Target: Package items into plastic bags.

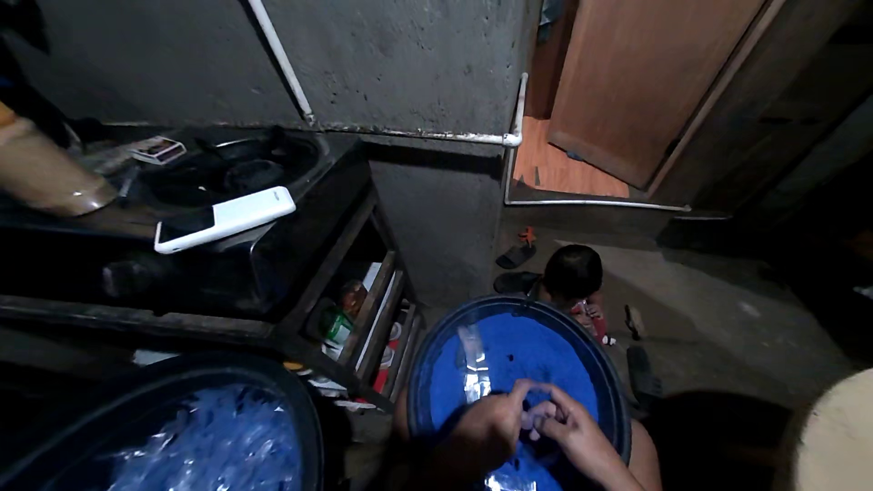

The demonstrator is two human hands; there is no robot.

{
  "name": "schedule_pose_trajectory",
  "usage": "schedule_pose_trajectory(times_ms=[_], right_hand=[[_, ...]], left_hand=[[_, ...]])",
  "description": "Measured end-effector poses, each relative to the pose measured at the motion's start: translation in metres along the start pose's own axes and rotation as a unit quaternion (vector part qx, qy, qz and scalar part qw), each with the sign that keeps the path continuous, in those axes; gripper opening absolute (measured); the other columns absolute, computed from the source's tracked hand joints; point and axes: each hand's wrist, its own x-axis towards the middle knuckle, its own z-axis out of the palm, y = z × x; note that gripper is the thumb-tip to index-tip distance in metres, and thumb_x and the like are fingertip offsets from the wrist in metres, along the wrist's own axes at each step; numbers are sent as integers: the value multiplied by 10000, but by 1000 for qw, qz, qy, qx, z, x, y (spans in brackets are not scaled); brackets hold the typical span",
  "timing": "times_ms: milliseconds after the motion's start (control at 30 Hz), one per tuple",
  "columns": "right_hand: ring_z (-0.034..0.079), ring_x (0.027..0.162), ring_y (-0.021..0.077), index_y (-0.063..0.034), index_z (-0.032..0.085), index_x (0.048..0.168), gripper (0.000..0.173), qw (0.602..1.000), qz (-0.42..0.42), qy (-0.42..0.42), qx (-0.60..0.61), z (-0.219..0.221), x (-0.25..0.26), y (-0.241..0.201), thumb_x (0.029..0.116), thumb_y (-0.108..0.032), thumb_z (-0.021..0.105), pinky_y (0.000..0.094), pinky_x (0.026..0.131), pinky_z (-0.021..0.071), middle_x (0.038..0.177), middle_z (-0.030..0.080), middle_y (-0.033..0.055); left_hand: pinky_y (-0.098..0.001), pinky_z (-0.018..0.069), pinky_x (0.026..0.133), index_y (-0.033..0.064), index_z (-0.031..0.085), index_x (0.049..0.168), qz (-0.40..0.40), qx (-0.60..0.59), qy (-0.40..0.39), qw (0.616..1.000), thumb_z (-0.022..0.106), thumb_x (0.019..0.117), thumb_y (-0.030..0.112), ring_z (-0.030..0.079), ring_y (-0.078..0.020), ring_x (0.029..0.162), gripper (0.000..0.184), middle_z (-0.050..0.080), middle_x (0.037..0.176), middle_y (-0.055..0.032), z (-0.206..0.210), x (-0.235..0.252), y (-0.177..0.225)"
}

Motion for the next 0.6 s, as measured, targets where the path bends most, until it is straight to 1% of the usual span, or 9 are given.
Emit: schedule_pose_trajectory(times_ms=[100,233,300,367,433,500,533,567,600], right_hand=[[714,839,102,-3,670,1183,226,999,17,-29,-20,-8,-2,5,980,-47,581,283,808,607,970,744,26],[721,823,90,-11,715,1128,187,997,47,-16,-58,-27,-10,10,997,-70,595,270,810,604,932,758,21],[725,814,97,0,715,1098,189,998,52,5,-34,-38,-15,14,1009,-55,558,275,805,606,902,760,23],[725,839,99,-3,720,1097,234,999,51,5,-12,-46,-21,15,1029,-84,511,282,833,605,902,759,13],[714,871,85,-18,729,1087,272,999,39,0,5,-52,-25,16,1037,-108,477,276,867,588,915,755,-9],[692,865,57,-41,749,1037,248,1000,16,17,12,-52,-26,17,1010,-99,509,255,858,577,907,740,-39],[682,853,41,-53,760,1001,224,1000,6,21,4,-49,-25,16,993,-95,540,240,842,573,898,733,-49],[669,848,29,-60,768,978,204,1000,-2,13,-12,-46,-25,15,979,-99,568,229,831,567,899,725,-51],[665,846,23,-61,773,968,189,1000,-8,-3,-25,-43,-23,13,974,-111,591,227,827,565,903,725,-45]], left_hand=[[-565,537,851,105,418,1495,-18,-11,-13,1000,440,1080,147,677,-378,919,418,673,1053,-214,-9,-3,-10],[-572,528,888,78,485,1457,-8,-33,22,999,447,1067,119,672,-374,956,393,674,1065,-216,-19,-13,-36],[-540,539,862,70,532,1416,-9,-54,58,997,448,1060,122,675,-336,904,370,679,1025,-203,-20,-19,-50],[-501,536,852,67,560,1391,-24,-61,51,997,440,1063,133,662,-304,876,355,671,995,-184,-20,-22,-58],[-528,524,903,60,571,1379,-48,-35,7,998,449,1070,137,671,-337,947,341,680,1056,-205,-21,-22,-59],[-576,488,981,48,573,1377,-53,-2,-32,998,519,1051,148,663,-392,1083,346,682,1154,-236,-19,-18,-60],[-579,465,1020,38,574,1382,-33,-1,-33,999,581,1027,183,643,-399,1145,383,676,1199,-235,-14,-15,-62],[-569,424,1081,23,569,1399,3,-26,-14,1000,650,995,246,597,-396,1228,469,654,1268,-232,-6,-12,-65],[-553,377,1133,19,543,1436,43,-69,10,997,676,972,320,534,-381,1313,569,605,1364,-226,4,-7,-66]])
